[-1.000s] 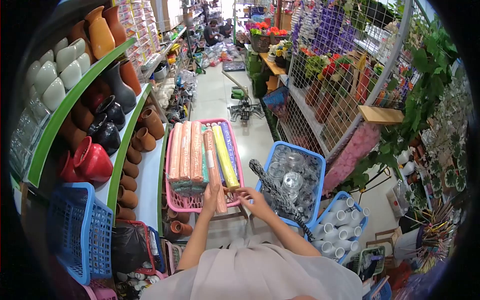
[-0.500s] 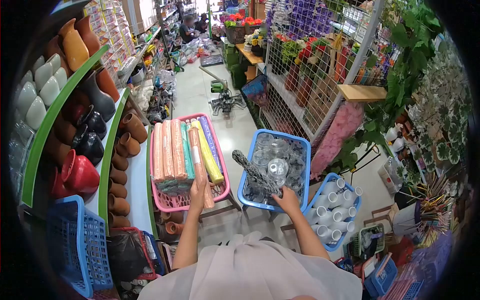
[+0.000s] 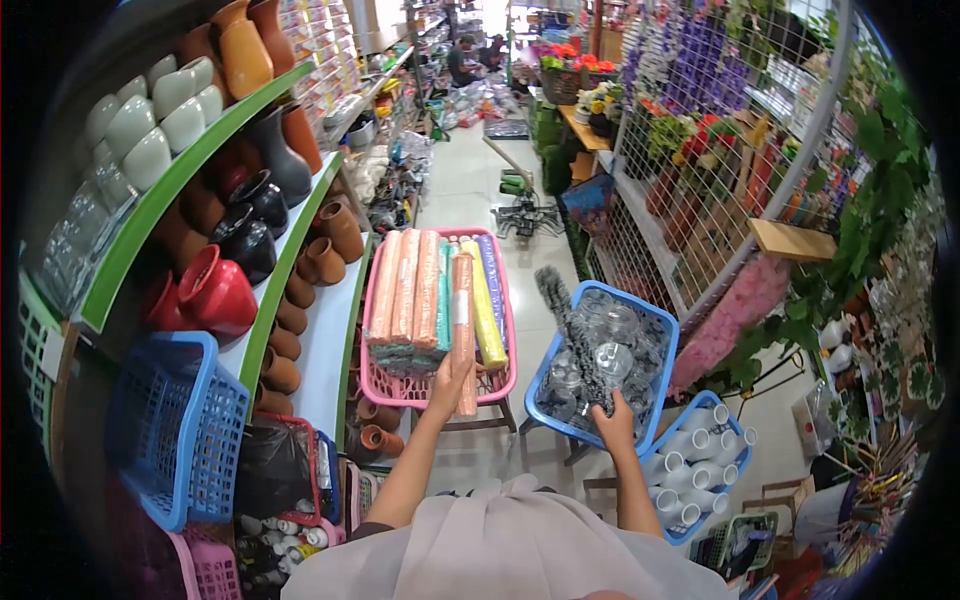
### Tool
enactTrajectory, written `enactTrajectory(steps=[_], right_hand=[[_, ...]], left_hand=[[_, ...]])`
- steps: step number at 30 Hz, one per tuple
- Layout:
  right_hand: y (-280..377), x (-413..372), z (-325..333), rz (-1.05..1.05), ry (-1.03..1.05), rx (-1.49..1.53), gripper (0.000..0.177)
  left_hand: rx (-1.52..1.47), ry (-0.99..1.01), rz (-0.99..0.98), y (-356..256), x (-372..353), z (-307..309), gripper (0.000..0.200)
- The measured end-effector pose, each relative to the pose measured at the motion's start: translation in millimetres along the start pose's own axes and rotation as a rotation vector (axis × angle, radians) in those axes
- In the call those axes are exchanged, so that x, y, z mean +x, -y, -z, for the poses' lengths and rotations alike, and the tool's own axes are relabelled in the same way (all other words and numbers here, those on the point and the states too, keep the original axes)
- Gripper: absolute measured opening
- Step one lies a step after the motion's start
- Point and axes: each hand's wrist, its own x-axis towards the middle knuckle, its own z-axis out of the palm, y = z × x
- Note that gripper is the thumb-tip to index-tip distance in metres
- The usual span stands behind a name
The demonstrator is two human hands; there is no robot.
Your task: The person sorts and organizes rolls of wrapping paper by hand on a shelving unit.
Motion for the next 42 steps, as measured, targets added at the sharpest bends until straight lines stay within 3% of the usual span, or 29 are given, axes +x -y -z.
enactTrajectory(steps=[1, 5, 9, 12, 14, 16, 17, 18, 20, 24, 25, 27, 29, 32, 33, 34, 36, 38, 40, 41, 42], right_hand=[[30.7, 0.1, 9.8, 0.039, 0.067, 0.077, 0.039], [42.5, 7.3, -4.7, 0.039, 0.225, 0.122, 0.038], [74.2, 3.8, -12.9, 0.141, 0.296, 0.112, 0.038], [96.2, -3.9, -11.1, 0.343, 0.427, -0.107, 0.035], [95.2, -1.5, -9.7, 0.444, 0.496, -0.141, 0.032], [100.2, 13.4, -4.4, 0.795, 0.674, -0.329, 0.032], [100.6, 23.1, -4.3, 0.854, 0.648, -0.382, 0.032], [94.4, 31.4, -8.9, 0.86, 0.646, -0.382, 0.032], [83.3, 46.6, -21.1, 0.651, 0.28, -0.263, 0.033], [94.5, 38.0, -22.4, 0.508, 0.347, -0.202, 0.033], [88.3, 33.1, -24.0, 0.751, 0.43, -0.212, 0.033], [95.0, 32.2, -12.9, 0.798, 0.524, -0.33, 0.032], [100.0, 34.2, -10.6, 0.844, 0.615, -0.452, 0.03], [95.6, 41.7, -21.3, 0.319, 0.359, -0.138, 0.034], [97.8, 36.9, -21.8, 0.476, 0.28, -0.17, 0.035], [100.5, 35.4, -19.4, 0.476, 0.278, -0.17, 0.035], [107.8, 32.4, -9.2, 0.911, 0.619, -0.304, 0.033], [113.1, 36.2, -6.0, 0.947, 0.656, -0.357, 0.033], [104.5, 40.5, -17.7, 0.601, 0.36, -0.159, 0.034], [94.5, 45.6, -28.9, 0.354, 0.356, -0.148, 0.034], [96.6, 40.8, -28.4, 0.355, 0.359, -0.146, 0.034]], left_hand=[[-0.015, -0.011, -0.031, -0.9, -0.6, -1.2, 0.036], [-0.206, -0.053, 0.056, -23.3, -7.5, -8.9, 0.049], [-0.32, -0.004, 0.16, -35.1, -14.6, 2.9, 0.039], [-0.545, 0.106, 0.274, -40.6, -18.2, 19.3, 0.057], [-0.592, 0.135, 0.277, -41.9, -22.6, 25.8, 0.055], [-0.682, 0.219, 0.288, -43.6, -24.3, 30.2, 0.053], [-0.726, 0.265, 0.293, -44.8, -24.0, 32.0, 0.053], [-0.725, 0.265, 0.288, -44.6, -26.3, 34.3, 0.053], [-0.519, 0.245, 0.296, -40.1, -33.1, 38.4, 0.053], [-0.433, 0.285, 0.257, -49.6, -36.9, 32.5, 0.054], [-0.435, 0.285, 0.254, -49.3, -34.1, 33.6, 0.054], [-0.727, 0.384, 0.287, -50.6, -28.8, 37.0, 0.059], [-0.691, 0.358, 0.32, -51.6, -30.4, 39.2, 0.06], [-0.568, 0.243, 0.392, -62.4, -36.9, 27.4, 0.061], [-0.564, 0.212, 0.392, -64.0, -38.1, 25.3, 0.057], [-0.559, 0.183, 0.393, -64.7, -38.1, 24.0, 0.054], [-0.688, 0.262, 0.403, -59.9, -36.5, 26.7, 0.053], [-0.817, 0.336, 0.408, -56.9, -35.5, 29.3, 0.053], [-0.635, 0.291, 0.398, -76.0, -45.3, 21.6, 0.053], [-0.538, 0.249, 0.4, -82.4, -47.7, 19.5, 0.054], [-0.538, 0.245, 0.399, -73.6, -47.2, 23.8, 0.054]])
